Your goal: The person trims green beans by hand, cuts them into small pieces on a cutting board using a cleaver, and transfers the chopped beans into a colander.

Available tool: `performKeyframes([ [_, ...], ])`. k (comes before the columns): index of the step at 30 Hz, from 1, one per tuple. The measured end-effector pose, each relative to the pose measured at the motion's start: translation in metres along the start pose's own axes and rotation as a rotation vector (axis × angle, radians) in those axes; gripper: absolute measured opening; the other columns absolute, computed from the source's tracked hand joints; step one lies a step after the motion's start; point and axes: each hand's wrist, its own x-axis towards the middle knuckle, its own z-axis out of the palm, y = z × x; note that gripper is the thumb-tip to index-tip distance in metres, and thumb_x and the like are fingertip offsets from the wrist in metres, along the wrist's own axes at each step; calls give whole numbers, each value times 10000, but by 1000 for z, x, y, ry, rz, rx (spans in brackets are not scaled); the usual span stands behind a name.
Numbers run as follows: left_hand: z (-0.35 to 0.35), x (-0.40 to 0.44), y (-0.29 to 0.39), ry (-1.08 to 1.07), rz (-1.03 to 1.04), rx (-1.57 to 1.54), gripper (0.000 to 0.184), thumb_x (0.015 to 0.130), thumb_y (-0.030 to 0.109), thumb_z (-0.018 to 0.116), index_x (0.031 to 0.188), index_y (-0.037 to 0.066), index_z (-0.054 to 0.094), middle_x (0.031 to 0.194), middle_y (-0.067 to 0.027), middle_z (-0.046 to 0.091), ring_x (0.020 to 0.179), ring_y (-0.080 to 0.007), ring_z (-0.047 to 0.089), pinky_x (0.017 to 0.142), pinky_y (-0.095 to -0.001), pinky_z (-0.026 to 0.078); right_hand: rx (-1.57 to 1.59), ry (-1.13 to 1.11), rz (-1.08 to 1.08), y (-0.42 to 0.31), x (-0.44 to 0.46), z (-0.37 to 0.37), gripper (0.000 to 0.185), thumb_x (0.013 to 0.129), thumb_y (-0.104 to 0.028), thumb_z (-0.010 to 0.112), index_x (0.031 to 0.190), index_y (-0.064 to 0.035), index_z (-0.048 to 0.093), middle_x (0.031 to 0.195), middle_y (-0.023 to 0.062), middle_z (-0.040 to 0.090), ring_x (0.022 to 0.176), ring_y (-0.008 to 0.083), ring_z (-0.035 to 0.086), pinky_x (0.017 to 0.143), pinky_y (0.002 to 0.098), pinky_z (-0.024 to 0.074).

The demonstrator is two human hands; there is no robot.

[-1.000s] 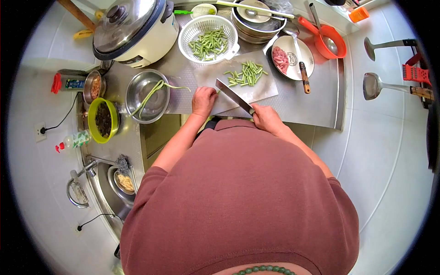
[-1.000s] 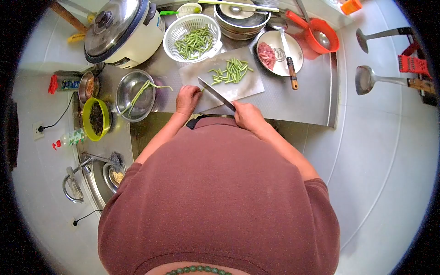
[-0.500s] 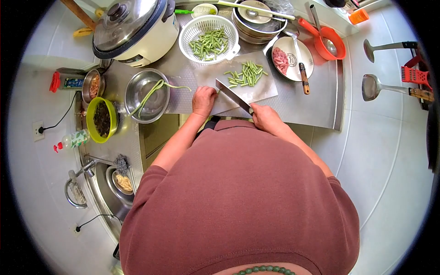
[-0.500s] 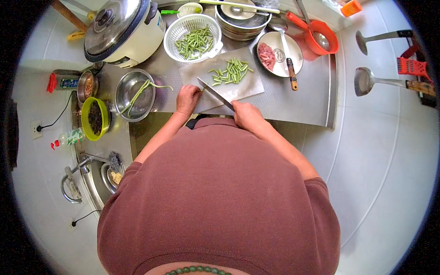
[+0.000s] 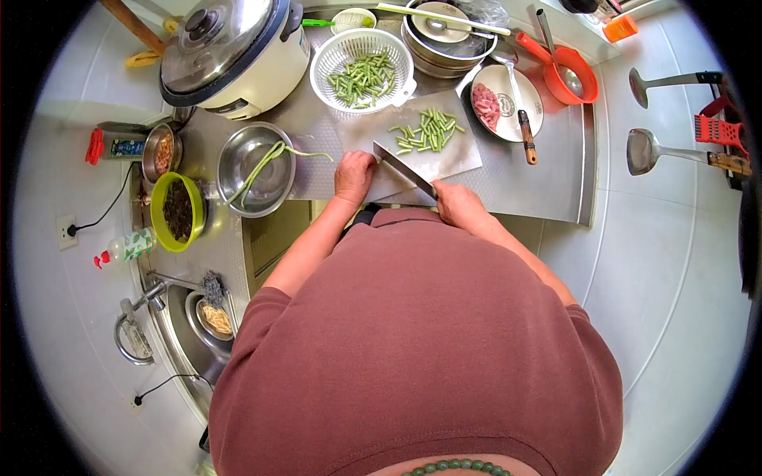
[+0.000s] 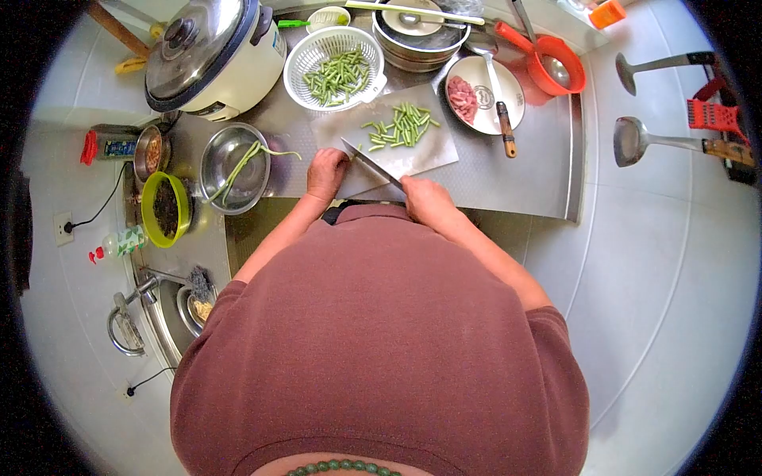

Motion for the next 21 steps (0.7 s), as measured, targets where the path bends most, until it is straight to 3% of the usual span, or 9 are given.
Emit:
performKeyframes([
  [13,-1,1,-1,-40,-45,-61,72,747,113,666,772,56,628,811,-105,617,836,-312,565,744,-402,464,160,70,14,20,2,22,149,842,-89,469,949,-15,543,787,270,617,767,468,597,683,537,468],
  [21,-2,0,1,-17,-50,-55,76,742,128,683,781,84,635,806,-96,609,840,-300,565,748,-402,471,485,163,93,30,-16,13,314,826,-92,502,1120,-10,575,792,251,633,720,422,619,651,451,493],
])
